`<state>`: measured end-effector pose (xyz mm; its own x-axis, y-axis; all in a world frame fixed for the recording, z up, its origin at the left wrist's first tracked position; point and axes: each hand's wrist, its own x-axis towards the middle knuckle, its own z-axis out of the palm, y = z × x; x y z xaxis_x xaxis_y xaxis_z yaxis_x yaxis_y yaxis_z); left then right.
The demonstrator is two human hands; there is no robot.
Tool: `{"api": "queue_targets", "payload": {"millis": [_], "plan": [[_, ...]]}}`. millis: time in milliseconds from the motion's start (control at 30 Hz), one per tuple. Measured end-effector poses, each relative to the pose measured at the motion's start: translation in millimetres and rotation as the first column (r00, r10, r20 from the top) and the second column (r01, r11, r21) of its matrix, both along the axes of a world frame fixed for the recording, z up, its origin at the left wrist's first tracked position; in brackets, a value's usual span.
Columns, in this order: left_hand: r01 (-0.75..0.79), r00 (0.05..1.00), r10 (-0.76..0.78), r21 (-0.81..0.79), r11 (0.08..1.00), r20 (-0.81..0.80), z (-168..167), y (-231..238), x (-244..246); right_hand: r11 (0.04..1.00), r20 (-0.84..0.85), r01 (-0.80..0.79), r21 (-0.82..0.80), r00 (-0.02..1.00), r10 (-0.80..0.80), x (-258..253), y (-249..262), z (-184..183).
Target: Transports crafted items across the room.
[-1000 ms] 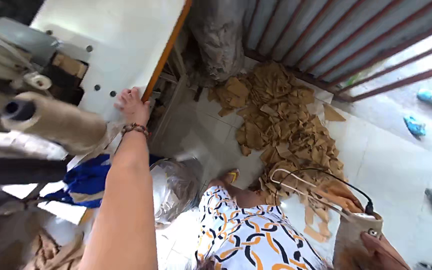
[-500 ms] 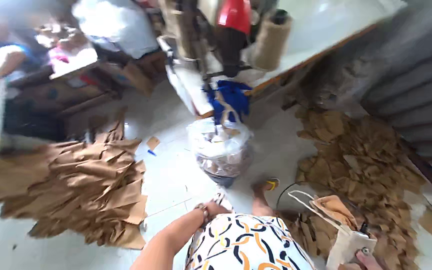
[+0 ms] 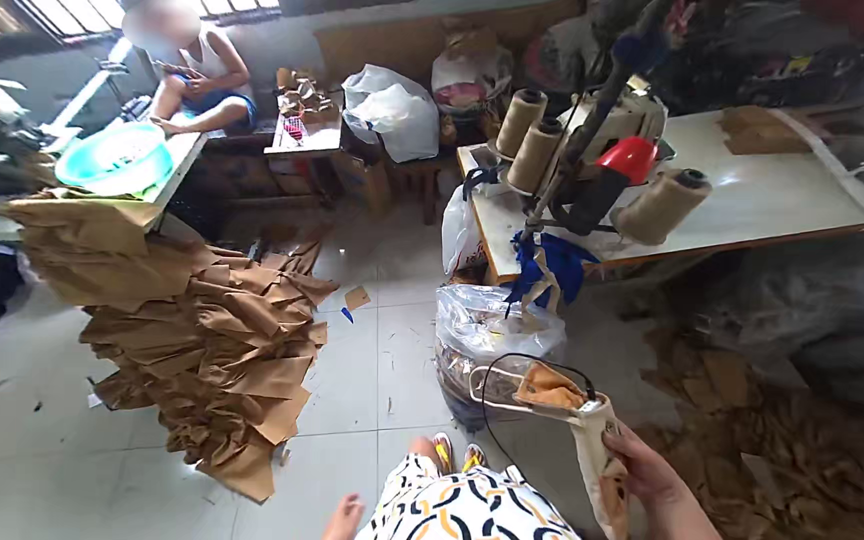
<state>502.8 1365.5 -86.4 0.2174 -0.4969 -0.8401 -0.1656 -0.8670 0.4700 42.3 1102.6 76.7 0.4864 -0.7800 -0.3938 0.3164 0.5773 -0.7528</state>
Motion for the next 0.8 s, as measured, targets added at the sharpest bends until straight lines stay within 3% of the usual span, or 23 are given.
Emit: {"api": "queue_targets", "payload": {"millis": [67, 133, 200, 267, 400, 500, 633, 800], "plan": [[-0.016, 0.988, 0.025, 0.055, 0.998, -0.155, 18.7, 1.6, -23.7, 0.995, 0.058, -0.095, -0.016, 0.994, 0.095, 23.6, -5.3, -8.5], [0.012, 0.991, 0.000, 0.088, 0.996, -0.136, 20.4, -10.2, -20.0, 0.984, 0.080, -0.174, -0.034, 0.981, 0.176, 46.2, -15.1, -11.1], [0.095, 0.995, -0.094, 0.063, 0.993, -0.030, -10.1, -11.2, 15.6, 0.966, 0.075, -0.254, -0.043, 0.964, 0.257, 70.4, -31.1, -13.6], [0.050, 0.997, -0.055, 0.079, 0.996, 0.062, -32.2, -12.4, 56.2, 0.950, 0.087, -0.305, -0.062, 0.947, 0.309, 101.6, -50.1, -14.3], [0.076, 0.996, -0.082, 0.146, 0.986, 0.037, -47.2, -45.7, 142.6, 0.965, 0.082, -0.245, -0.091, 0.964, 0.252, 176.5, -88.5, -18.5], [0.046, 0.996, -0.051, 0.065, 0.997, 0.077, -45.1, -89.5, 206.4, 0.982, 0.075, -0.173, -0.079, 0.981, 0.179, 244.0, -120.3, -26.6], [-0.043, 0.990, 0.048, -0.039, 0.998, 0.135, -18.0, -147.7, 280.6, 0.986, 0.107, -0.160, -0.051, 0.981, 0.165, 331.7, -162.9, -14.4], [0.165, 0.978, -0.161, -0.013, 0.986, 0.135, -1.1, -228.3, 353.2, 0.982, 0.086, -0.173, -0.073, 0.980, 0.179, 381.3, -210.1, -4.8]]}}
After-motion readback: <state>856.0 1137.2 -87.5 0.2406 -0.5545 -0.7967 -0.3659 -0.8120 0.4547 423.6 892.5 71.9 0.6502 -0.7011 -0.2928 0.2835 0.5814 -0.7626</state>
